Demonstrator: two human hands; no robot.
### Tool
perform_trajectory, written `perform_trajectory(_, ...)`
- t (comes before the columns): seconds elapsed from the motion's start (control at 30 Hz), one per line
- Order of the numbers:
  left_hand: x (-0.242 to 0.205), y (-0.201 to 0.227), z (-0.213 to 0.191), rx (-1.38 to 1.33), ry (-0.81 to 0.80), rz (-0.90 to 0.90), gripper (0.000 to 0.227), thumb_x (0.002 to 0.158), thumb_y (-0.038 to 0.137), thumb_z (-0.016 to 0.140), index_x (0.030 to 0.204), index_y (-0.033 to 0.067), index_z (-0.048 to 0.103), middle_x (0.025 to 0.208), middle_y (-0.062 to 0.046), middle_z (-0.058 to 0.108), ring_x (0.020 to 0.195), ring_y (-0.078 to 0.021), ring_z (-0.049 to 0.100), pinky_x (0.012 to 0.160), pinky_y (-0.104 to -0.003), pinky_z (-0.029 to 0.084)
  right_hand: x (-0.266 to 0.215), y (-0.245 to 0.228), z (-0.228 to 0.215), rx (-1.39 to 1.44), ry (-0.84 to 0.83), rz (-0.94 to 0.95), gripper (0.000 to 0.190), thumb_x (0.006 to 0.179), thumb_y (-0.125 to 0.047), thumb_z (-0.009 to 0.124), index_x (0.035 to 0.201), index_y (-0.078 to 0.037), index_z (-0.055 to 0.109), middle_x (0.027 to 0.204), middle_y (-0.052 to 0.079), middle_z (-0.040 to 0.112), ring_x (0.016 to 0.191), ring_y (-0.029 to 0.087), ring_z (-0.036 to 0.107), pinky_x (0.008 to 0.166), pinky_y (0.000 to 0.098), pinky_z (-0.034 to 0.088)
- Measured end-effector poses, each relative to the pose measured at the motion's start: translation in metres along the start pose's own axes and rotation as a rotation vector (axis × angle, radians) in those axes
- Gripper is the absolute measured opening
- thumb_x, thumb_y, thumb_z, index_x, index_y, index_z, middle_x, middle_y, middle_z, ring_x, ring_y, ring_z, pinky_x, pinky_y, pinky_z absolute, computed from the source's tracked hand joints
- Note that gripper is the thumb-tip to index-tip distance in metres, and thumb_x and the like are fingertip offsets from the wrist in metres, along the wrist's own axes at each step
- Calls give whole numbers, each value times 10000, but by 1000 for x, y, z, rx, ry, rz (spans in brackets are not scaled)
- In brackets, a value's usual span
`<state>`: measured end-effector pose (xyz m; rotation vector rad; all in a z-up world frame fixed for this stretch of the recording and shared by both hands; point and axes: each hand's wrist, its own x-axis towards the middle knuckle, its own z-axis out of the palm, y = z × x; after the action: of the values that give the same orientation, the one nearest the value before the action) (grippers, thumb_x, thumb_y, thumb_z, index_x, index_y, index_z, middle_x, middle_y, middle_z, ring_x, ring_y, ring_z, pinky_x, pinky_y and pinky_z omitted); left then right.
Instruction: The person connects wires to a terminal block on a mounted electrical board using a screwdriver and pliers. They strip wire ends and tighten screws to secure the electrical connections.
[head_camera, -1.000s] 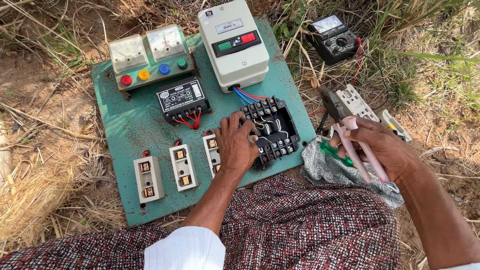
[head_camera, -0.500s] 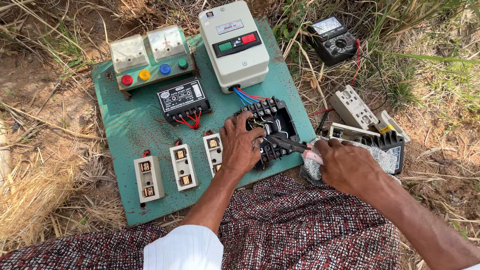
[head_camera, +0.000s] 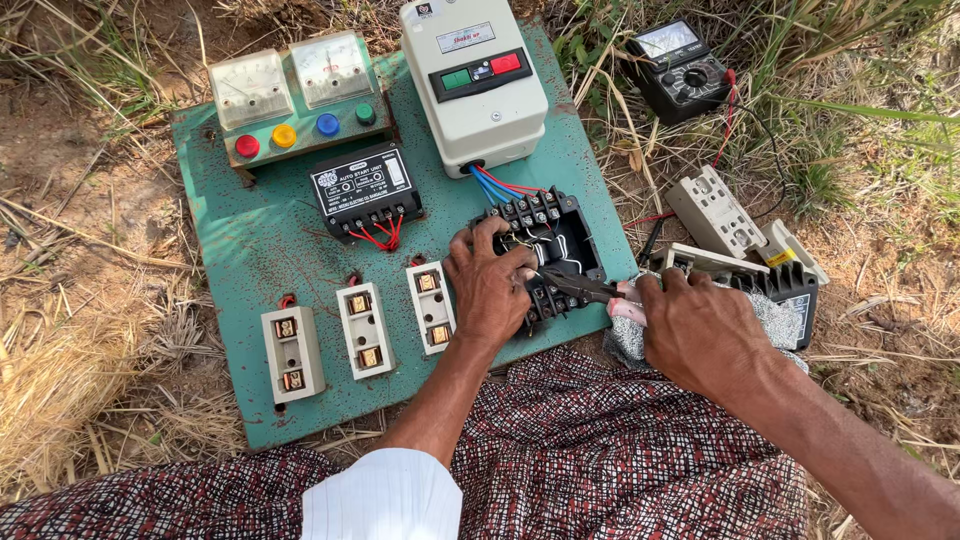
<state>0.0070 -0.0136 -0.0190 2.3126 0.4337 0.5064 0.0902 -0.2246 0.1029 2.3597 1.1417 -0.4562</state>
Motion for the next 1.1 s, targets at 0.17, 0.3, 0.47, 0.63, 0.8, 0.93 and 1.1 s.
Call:
perform_trajectory(0.17, 1, -2, 2, -7, -9, -17, 144, 768, 53, 805, 802, 187, 768, 1364, -59, 477, 1303, -370, 371, 1069, -593, 298, 2, 0, 8, -4, 2, -7, 448, 910, -98, 474, 1347, -2, 506, 1206, 280, 627, 987, 397, 691, 560, 368, 658)
perform_trajectory(0.3, 1, -1, 2, -15, -5, -19, 145, 766, 63, 814, 802, 196, 771, 1365, -58, 483, 1307, -371, 369, 1071, -596, 293, -2, -4, -2, 17, 67, -35, 600, 852, -146, 495, 1434, -8, 465, 1170, 307, 630, 857, 382, 707, 468, 372, 631)
perform_trajectory(0.47, 2, 1, 1, -8, -14, -31, 133, 765, 91, 823, 810, 202, 765, 1356, -55, 490, 1300, -371, 376, 1063, -597, 295, -8, -12, -19, 109, -148, 48, 503, 934, -152, 444, 1420, -25, 434, 990, 243, 655, 615, 225, 677, 425, 345, 581)
perform_trajectory(0.63, 1, 2, -1, 16, 4, 3, 108, 784, 135, 826, 831, 198, 752, 1359, -53, 490, 1294, -380, 383, 1060, -606, 297, -12, -17, -23, 144, -166, 76, 560, 926, -147, 448, 1457, 14, 375, 838, 163, 641, 499, 183, 622, 364, 342, 531)
perform_trajectory(0.8, -1, 2, -1, 25, 7, 8, 112, 776, 148, 832, 836, 201, 754, 1368, -51, 485, 1298, -387, 379, 1051, -611, 294, -16, -22, -16, 190, -109, 104, 467, 950, -196, 454, 1373, 3, 442, 795, 164, 626, 460, 168, 602, 336, 344, 518)
perform_trajectory(0.93, 0, 1, 0, 58, 10, 16, 113, 767, 164, 841, 821, 204, 750, 1373, -41, 479, 1292, -389, 377, 1055, -613, 286, -18, -25, -12, 202, -104, 116, 350, 959, -229, 473, 1229, -9, 511, 762, 110, 646, 474, 165, 593, 354, 346, 507)
perform_trajectory(1.1, 0, -1, 3, 100, -7, 30, 268, 771, 209, 845, 981, 163, 685, 1373, -63, 458, 1309, -391, 373, 1043, -625, 283, -20, -27, -9, 242, -118, 144, 404, 951, -224, 486, 1279, 12, 485, 763, 128, 644, 462, 168, 607, 354, 359, 525)
